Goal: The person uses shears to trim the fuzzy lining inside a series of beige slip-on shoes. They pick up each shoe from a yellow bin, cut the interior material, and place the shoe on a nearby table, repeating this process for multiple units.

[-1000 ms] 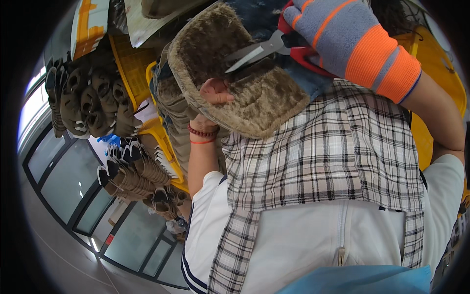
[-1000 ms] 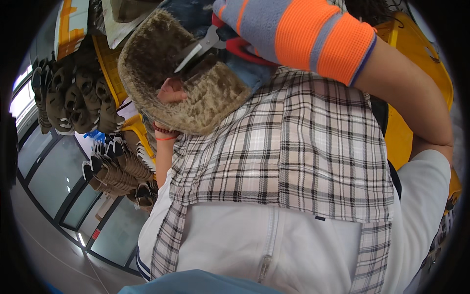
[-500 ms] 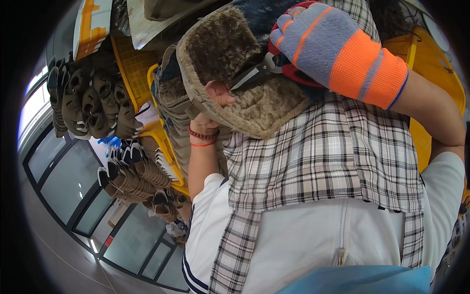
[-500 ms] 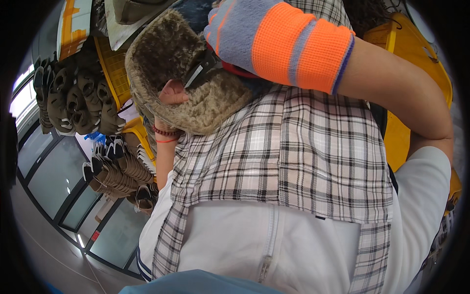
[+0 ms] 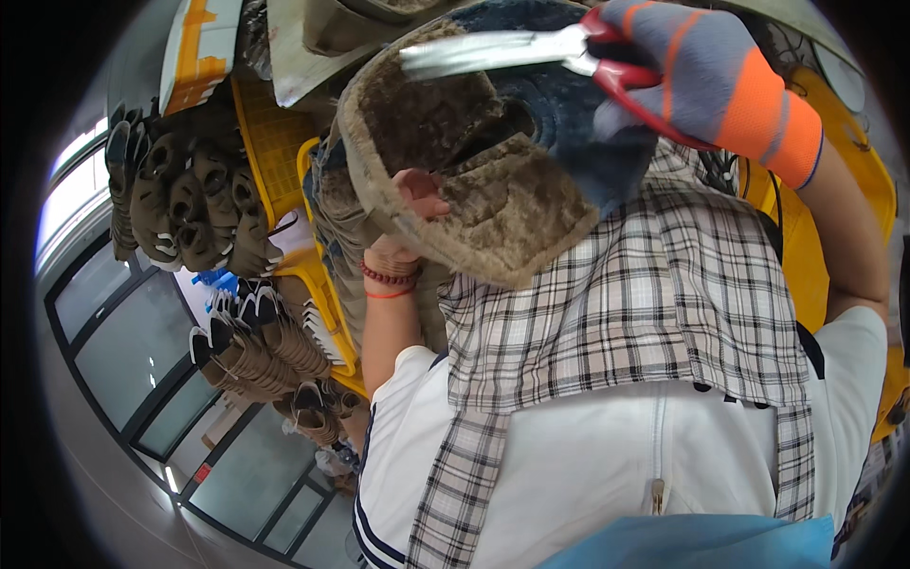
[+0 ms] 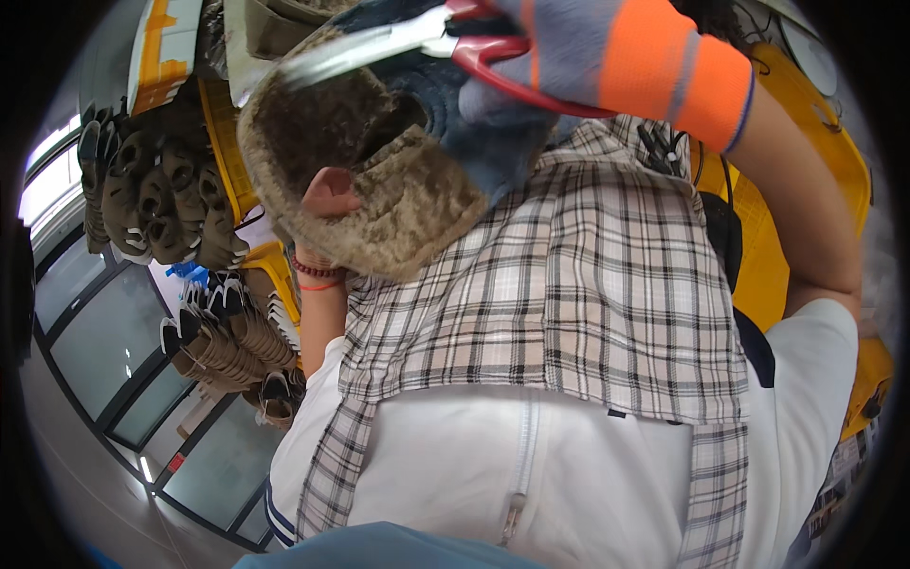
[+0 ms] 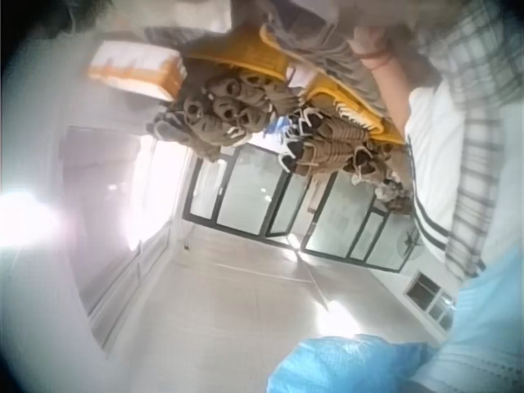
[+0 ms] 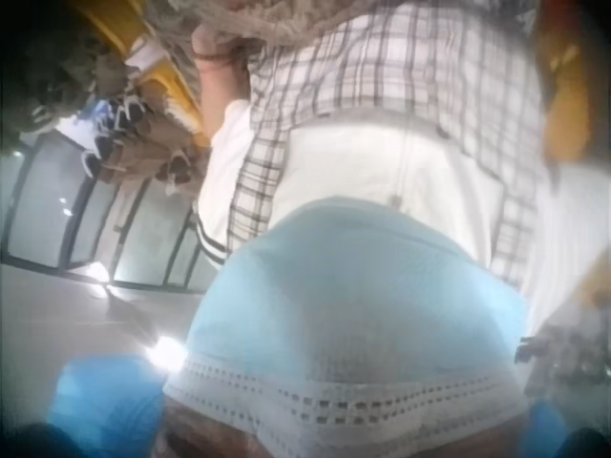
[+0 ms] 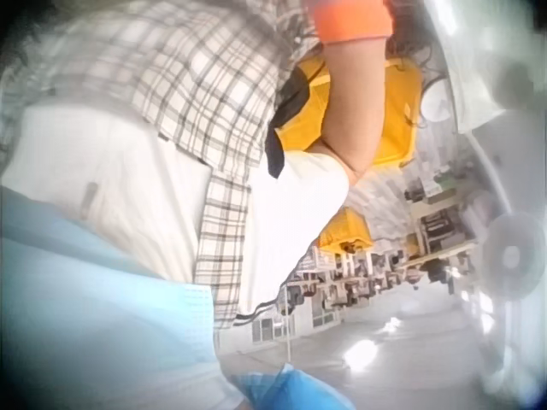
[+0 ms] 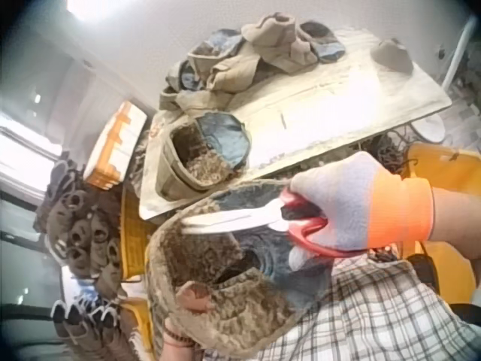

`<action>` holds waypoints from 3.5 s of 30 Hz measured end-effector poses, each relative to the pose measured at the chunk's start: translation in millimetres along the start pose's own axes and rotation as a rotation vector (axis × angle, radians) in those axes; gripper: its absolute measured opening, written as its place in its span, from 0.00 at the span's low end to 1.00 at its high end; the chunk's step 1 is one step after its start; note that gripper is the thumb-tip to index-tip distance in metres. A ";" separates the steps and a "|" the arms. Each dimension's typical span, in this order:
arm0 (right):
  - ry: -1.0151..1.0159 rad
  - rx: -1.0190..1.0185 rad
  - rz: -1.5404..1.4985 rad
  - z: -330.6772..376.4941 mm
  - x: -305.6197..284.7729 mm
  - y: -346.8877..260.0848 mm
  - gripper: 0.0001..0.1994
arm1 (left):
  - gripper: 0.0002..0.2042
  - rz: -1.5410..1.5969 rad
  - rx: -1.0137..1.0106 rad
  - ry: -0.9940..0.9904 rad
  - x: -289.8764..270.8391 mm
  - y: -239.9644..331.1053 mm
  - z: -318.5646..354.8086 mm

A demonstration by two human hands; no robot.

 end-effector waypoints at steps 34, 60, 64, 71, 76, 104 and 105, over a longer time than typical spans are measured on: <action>0.181 0.164 -1.178 -4.3 36.8 18.0 0.25 | 0.20 0.578 0.263 -0.136 97.1 23.1 -44.1; 0.218 -0.064 -0.657 -197.9 -7.5 13.3 0.18 | 0.22 0.404 0.436 0.104 -68.3 106.1 -212.3; 0.048 -0.028 -1.014 -208.0 10.9 38.1 0.10 | 0.24 0.391 0.383 0.006 -41.9 114.7 -217.2; 0.208 -0.182 -0.818 -223.3 -1.8 34.8 0.20 | 0.27 0.645 0.370 0.000 0.8 106.2 -197.0; -0.448 -0.229 -1.726 -248.1 60.8 63.3 0.16 | 0.18 0.226 0.475 0.279 -63.8 79.2 -222.1; 0.809 0.922 0.454 79.7 -283.5 388.0 0.24 | 0.15 -0.577 0.690 1.030 -67.3 147.5 -86.7; 0.728 0.920 0.520 75.2 -276.3 358.3 0.23 | 0.14 -0.708 0.763 1.036 -46.2 161.6 -76.3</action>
Point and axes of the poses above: each hand's wrist, its own z-axis away from the middle knuckle, its own x-axis out of the palm, y = z × x, the point moved 10 cm from there along -z, towards the middle knuckle, and after that the axes turned 6 degrees about x, right-handed, at the moved point
